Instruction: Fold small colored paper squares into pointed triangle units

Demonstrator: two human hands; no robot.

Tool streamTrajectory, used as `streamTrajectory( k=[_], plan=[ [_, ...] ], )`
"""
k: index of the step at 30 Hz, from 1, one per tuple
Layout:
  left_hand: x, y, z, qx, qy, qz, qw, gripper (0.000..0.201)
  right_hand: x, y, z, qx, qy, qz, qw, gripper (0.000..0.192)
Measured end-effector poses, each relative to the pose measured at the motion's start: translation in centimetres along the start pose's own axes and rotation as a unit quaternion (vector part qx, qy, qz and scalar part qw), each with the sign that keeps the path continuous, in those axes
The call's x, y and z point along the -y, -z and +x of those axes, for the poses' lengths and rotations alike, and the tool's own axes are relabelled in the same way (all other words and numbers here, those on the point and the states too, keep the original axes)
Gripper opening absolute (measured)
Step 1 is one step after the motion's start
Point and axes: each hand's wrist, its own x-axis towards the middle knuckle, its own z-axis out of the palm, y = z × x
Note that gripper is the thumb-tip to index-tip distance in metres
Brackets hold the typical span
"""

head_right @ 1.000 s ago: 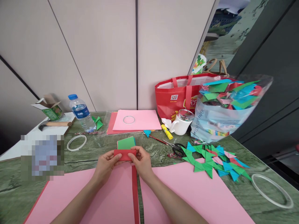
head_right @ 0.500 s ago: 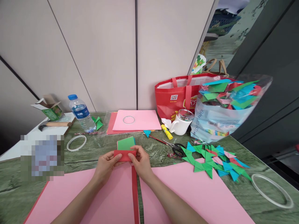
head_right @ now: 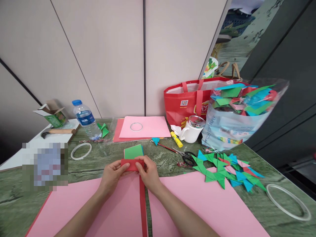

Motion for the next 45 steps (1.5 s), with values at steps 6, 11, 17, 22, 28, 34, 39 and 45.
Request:
streamTrajectory(
  k=[6, 11, 17, 22, 28, 34, 39, 45],
  plan=[
    [-0.16, -0.13, -0.10, -0.008, -0.009, 0.012, 1.000, 0.023, 0.03, -0.03, -0.03, 0.001, -0.009, 0.002, 1.000, 0.018],
    [-0.27, -0.19, -0.12, -0.008, -0.006, 0.014, 1.000, 0.023, 0.14, -0.01, -0.05, 0.005, -0.008, 0.010, 1.000, 0.018],
    [-0.32, -0.25, -0.18, -0.009, -0.012, 0.013, 1.000, 0.023, 0.15, 0.02, -0.07, 0.001, 0.004, 0.009, 1.000, 0.018],
    [-0.43, -0.28, -0.25, -0.019, -0.018, 0.034, 0.999, 0.022, 0.20, 0.00, -0.17, 0.010, -0.016, 0.035, 0.999, 0.018],
    [-0.61, -0.36, -0.40, -0.017, -0.030, 0.047, 0.998, 0.020, 0.28, -0.01, -0.21, 0.011, -0.017, 0.043, 0.999, 0.018],
    [-0.62, -0.42, -0.39, -0.028, -0.025, 0.045, 0.998, 0.021, 0.06, 0.02, -0.12, 0.011, -0.009, 0.042, 0.999, 0.018],
    [-0.48, -0.32, -0.31, -0.027, -0.020, 0.039, 0.999, 0.021, 0.00, 0.04, -0.10, 0.015, -0.010, 0.032, 0.999, 0.018],
    [-0.17, -0.25, -0.16, -0.024, -0.017, 0.025, 0.999, 0.022, -0.07, 0.02, -0.10, 0.012, 0.000, 0.007, 1.000, 0.019]
  ],
)
